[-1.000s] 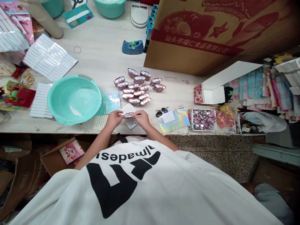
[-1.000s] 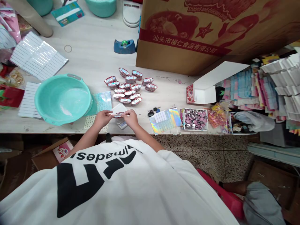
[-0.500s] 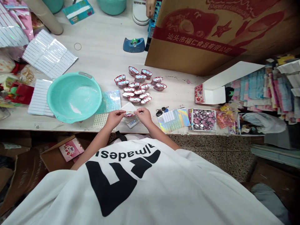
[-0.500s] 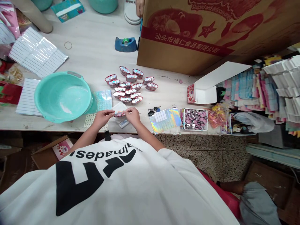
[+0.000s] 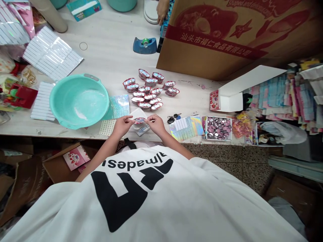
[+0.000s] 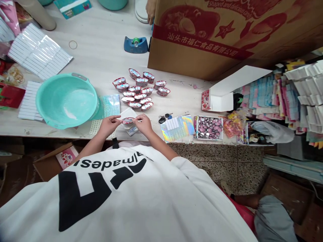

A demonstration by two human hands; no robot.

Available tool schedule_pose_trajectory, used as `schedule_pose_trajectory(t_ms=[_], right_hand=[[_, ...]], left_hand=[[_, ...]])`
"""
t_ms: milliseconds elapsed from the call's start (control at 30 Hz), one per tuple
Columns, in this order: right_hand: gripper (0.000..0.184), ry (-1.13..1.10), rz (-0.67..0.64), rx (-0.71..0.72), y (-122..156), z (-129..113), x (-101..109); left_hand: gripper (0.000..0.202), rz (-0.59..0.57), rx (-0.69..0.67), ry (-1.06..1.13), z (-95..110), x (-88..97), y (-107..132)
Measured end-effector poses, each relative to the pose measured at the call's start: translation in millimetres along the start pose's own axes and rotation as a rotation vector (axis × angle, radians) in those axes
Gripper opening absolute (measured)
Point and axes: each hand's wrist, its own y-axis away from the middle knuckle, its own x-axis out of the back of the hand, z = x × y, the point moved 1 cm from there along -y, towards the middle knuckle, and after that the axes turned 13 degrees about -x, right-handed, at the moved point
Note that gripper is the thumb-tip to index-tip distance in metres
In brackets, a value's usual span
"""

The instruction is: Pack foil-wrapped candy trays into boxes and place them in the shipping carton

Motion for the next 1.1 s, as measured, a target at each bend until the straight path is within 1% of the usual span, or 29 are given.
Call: schedule_pose_trajectory(t_ms=[133, 200, 300, 467, 533, 600, 667, 800, 933, 1033, 1100], right_hand=[[0.016, 0.013, 0.008, -0.029, 0, 1, -2], [0.016, 0.011, 0.004, -0.023, 0, 0, -3], [0.016, -0.007, -0.002, 0.005, -1, -3, -4], [0.016, -0.090, -0.001, 0.057, -7, -12, -2], [0.017, -0.107, 0.000, 0.087, -10, -15, -1], [0.019, -0.110, -0.002, 0.117, -12, -18, 0], [0.020, -0.116, -0.008, 0.116, -13, -21, 0], [0.018, -0.133, -0.018, 0.040, -11, -20, -2], [0.017, -0.129, -0.026, -0.049, -11, -13, -7], [0.018, -0.071, 0.006, -0.118, -14, -3, -13], [0.019, 0.001, 0.048, -0.125, -17, 4, -17]], left_hand=[[0.027, -0.011, -0.020, -0.072, -1, -2.4, 0], [0.022, -0.015, -0.049, -0.128, 0, -2.1, 1], [0.021, -0.003, -0.114, -0.170, 4, 0.7, 1], [0.024, 0.026, -0.220, -0.167, 15, 6.9, 2], [0.025, 0.025, -0.212, -0.154, 19, 8.2, 1], [0.025, 0.016, -0.174, -0.138, 21, 8.9, 0], [0.024, 0.021, -0.138, -0.128, 21, 9.1, -1], [0.027, 0.043, -0.114, -0.099, 16, 8.6, -4], [0.030, 0.022, -0.087, -0.079, 3, 4.4, -5], [0.028, 0.014, -0.061, -0.108, -10, -1.1, -7], [0.026, 0.021, -0.054, -0.177, -17, -4.2, -8]])
